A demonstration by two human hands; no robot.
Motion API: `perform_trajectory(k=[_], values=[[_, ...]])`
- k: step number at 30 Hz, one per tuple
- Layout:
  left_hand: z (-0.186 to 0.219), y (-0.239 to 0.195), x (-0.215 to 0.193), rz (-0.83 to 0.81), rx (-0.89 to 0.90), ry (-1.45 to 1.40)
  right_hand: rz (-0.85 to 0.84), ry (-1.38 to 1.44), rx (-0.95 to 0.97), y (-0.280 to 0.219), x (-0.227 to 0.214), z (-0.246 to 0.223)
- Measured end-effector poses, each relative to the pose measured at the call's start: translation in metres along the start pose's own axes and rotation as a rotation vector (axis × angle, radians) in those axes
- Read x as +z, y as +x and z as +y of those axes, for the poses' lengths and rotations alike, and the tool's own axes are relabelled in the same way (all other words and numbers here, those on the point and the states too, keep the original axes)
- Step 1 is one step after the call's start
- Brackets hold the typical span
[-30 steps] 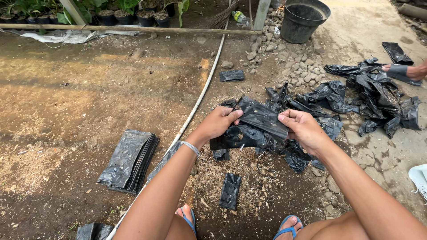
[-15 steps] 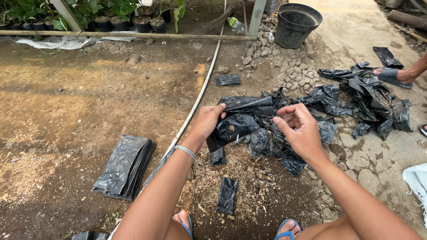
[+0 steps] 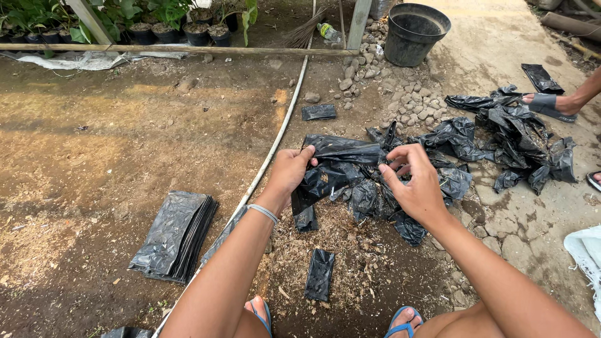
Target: The person sits on the ground and repeatedly folds black plastic sheets by hand. They pick up each sheet, fold it into a smaller rectangle, and place it on a growing stack. Another person is visible nearby doing the same task.
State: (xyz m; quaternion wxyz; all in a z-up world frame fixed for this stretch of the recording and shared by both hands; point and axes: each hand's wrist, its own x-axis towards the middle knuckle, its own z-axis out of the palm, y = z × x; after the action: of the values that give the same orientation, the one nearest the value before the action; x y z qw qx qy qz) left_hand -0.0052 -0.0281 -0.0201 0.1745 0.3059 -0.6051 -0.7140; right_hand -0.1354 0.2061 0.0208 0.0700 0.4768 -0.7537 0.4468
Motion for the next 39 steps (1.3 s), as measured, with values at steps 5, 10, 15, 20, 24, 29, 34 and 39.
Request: perform_trajectory(k=[5,10,15,20,24,29,34,39], values=[[0.004,-0.005,0.006,0.035,0.05,0.088,0.043,-0.369,-0.365,0.003,-0.007,-0.024],[0.008,-0.014,0.019,-0.028,-0.003,0.231,-0.021,-0.573,-0.507,0.0,0.011,-0.039],[0.012,-0.019,0.013,0.068,0.242,0.672,-0.177,-0.445,-0.148,-0.002,0.016,-0.016],[0.01,-0.033,0.001,0.222,0.515,1.111,-0.365,0.117,0.349,-0.001,0.01,0.02],[0.02,-0.035,0.003,0.157,0.593,0.988,-0.46,0.406,0.528,-0.004,0.009,0.037],[0.032,-0.033,0.01,-0.043,0.49,0.895,-0.488,0.384,0.475,-0.004,0.011,0.037],[0.026,-0.036,0.019,-0.078,0.476,0.866,-0.455,0.195,0.301,-0.007,0.013,0.013],[0.017,-0.04,0.031,-0.1,0.56,0.834,-0.34,-0.024,0.174,-0.009,0.023,-0.01]])
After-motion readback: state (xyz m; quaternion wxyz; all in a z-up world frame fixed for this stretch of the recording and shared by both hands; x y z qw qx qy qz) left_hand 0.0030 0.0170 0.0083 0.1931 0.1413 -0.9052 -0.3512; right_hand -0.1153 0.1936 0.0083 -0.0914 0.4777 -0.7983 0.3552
